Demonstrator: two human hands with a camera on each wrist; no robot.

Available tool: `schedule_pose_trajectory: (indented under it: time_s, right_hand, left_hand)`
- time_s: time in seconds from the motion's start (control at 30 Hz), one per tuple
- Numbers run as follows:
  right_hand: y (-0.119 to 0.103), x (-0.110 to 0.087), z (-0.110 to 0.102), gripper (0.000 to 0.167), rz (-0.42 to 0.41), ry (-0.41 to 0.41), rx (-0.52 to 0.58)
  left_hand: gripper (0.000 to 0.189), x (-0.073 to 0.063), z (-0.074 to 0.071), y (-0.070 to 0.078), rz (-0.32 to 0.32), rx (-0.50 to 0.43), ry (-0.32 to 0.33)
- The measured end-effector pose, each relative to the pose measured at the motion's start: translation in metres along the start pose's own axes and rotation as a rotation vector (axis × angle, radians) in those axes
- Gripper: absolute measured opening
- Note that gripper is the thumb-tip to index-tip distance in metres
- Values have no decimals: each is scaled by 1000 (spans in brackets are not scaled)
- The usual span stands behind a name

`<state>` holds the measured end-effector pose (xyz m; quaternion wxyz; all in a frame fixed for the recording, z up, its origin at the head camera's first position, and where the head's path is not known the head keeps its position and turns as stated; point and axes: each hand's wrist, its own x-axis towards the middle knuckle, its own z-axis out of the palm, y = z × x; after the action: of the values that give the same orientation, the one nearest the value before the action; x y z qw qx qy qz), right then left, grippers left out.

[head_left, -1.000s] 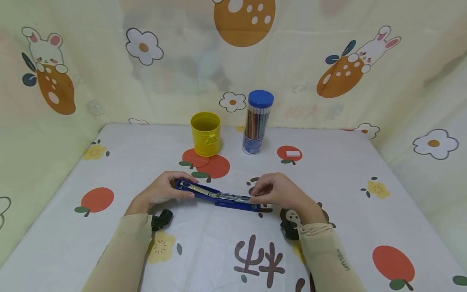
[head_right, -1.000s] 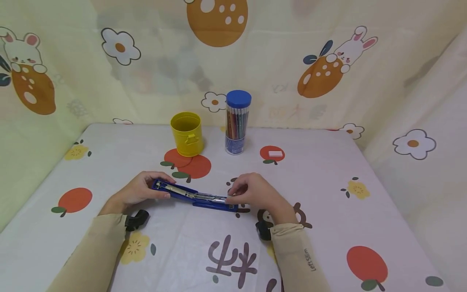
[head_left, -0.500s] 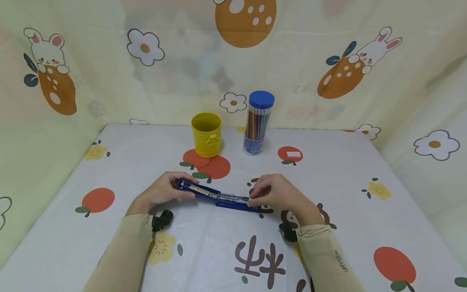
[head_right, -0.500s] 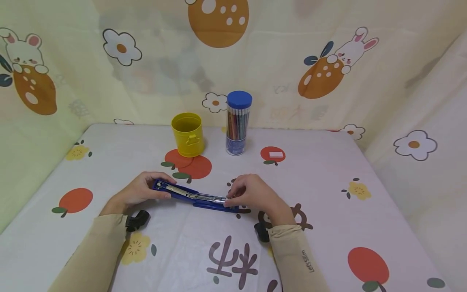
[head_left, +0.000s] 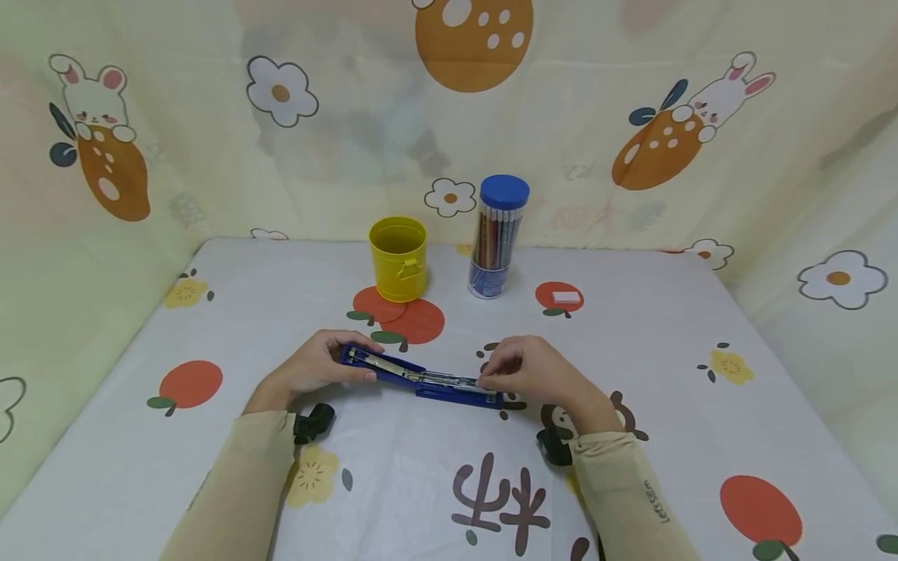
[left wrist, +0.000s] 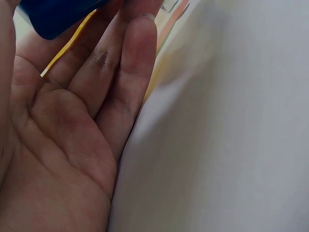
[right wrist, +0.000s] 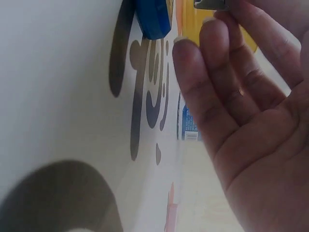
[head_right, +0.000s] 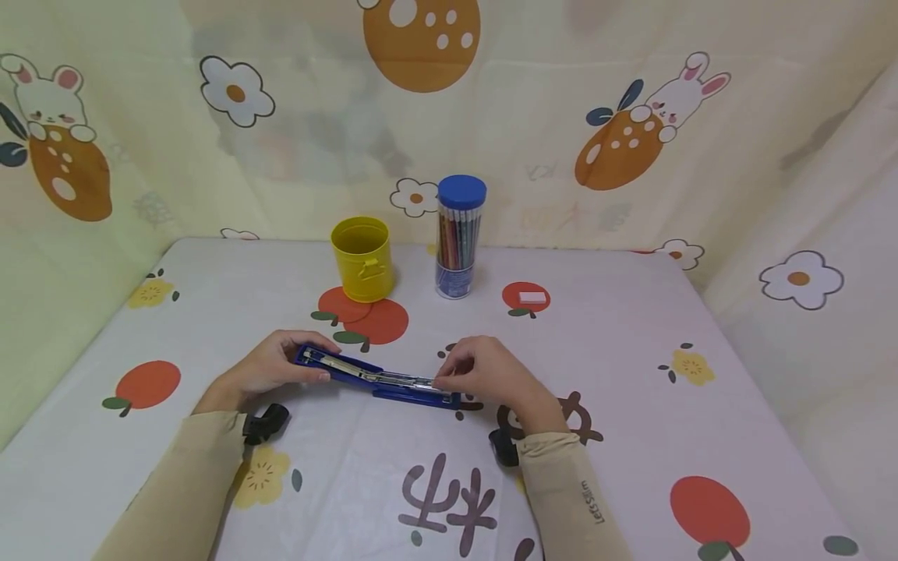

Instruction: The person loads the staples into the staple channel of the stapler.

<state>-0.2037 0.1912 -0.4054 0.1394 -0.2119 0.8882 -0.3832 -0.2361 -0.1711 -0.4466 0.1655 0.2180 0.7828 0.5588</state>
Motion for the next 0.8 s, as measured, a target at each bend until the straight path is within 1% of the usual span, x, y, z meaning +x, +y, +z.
schedule_pose_trajectory:
  time_s: [0.07, 0.2, 0.33, 0.43, 0.5, 0.67, 0.8]
  right_hand:
    - [0, 0, 0, 5, 22, -1, 24]
    - [-3, -1, 0, 5, 95, 2, 51]
    - [-2, -1, 0, 7, 135, -3, 40]
    - [1, -1, 0, 11, 134, -20, 25]
    - [3, -1, -1, 18, 121, -32, 31]
    - [6, -4, -5, 41, 67, -60, 91]
    - [7, -6, -8, 52, 36, -78, 140]
  left_hand:
    - [38, 0, 0, 0, 5, -5, -3]
    - [39, 0, 0, 0, 6, -18, -3]
    - [39, 0, 0, 0, 7, -17, 1]
    - [38, 0, 0, 0, 13, -10, 2]
    - [39, 0, -1, 0, 16, -8, -1]
    - [39, -1, -1, 0, 23, -15, -13]
    - [40, -1, -2, 2, 25, -12, -24]
